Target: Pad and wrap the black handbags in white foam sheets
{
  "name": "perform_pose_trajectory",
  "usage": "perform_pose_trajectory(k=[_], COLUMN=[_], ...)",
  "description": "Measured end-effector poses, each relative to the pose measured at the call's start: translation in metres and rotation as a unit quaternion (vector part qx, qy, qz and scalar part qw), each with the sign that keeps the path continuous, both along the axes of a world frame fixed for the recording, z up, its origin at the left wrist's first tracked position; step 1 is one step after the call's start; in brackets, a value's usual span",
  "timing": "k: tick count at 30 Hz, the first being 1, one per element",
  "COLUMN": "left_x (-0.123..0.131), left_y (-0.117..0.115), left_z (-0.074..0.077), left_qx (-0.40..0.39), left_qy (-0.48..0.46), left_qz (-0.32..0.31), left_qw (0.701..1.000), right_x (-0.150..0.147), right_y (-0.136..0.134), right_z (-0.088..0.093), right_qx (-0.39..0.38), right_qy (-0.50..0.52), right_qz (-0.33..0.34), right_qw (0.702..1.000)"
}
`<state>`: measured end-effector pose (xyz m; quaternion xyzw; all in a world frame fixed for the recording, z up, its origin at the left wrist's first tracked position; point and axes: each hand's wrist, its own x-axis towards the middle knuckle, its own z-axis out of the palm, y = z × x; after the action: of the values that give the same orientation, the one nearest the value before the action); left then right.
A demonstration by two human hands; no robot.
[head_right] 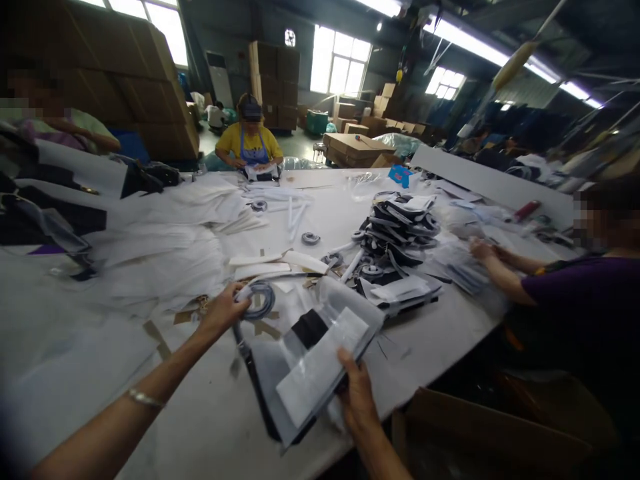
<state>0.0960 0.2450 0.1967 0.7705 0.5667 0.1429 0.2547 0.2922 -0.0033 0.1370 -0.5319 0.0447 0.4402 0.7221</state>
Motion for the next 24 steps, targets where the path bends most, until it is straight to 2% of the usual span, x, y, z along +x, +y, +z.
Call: perform_pose_trajectory(k=[3,7,10,13,15,18,21,24], left_x=[0.106,0.239,0.319,0.369,0.379,0.360,0.306,0.225], left_y=[0.016,0.041,0.056,0.062,0.059,0.045,0.029,0.015], left_z=[0.026,0.041,0.038,0.019,-0.003,-0.038,-0.063,-0.077], left_qx=[0.006,0.027,0.029,0.010,-0.004,-0.015,-0.015,-0.009], left_qy=[-0.025,-0.039,-0.054,-0.060,-0.059,-0.062,-0.078,-0.092], left_qz=[-0.054,-0.086,-0.113,-0.144,-0.158,-0.159,-0.133,-0.086], left_qw=[0.998,0.995,0.992,0.988,0.986,0.985,0.988,0.992], right_x=[0.093,0.201,0.262,0.308,0.328,0.342,0.345,0.344], right_y=[0.008,0.020,0.031,0.039,0.039,0.034,0.028,0.025], right_z=[0.022,0.043,0.043,0.024,0.005,-0.019,-0.030,-0.034], right_qx=[0.008,0.008,0.001,-0.041,-0.099,-0.164,-0.167,-0.168], right_qy=[-0.024,-0.028,-0.009,-0.007,-0.013,-0.027,-0.033,-0.038], right_qz=[-0.053,-0.119,-0.161,-0.176,-0.169,-0.141,-0.127,-0.142], right_qw=[0.998,0.993,0.987,0.983,0.981,0.976,0.977,0.975])
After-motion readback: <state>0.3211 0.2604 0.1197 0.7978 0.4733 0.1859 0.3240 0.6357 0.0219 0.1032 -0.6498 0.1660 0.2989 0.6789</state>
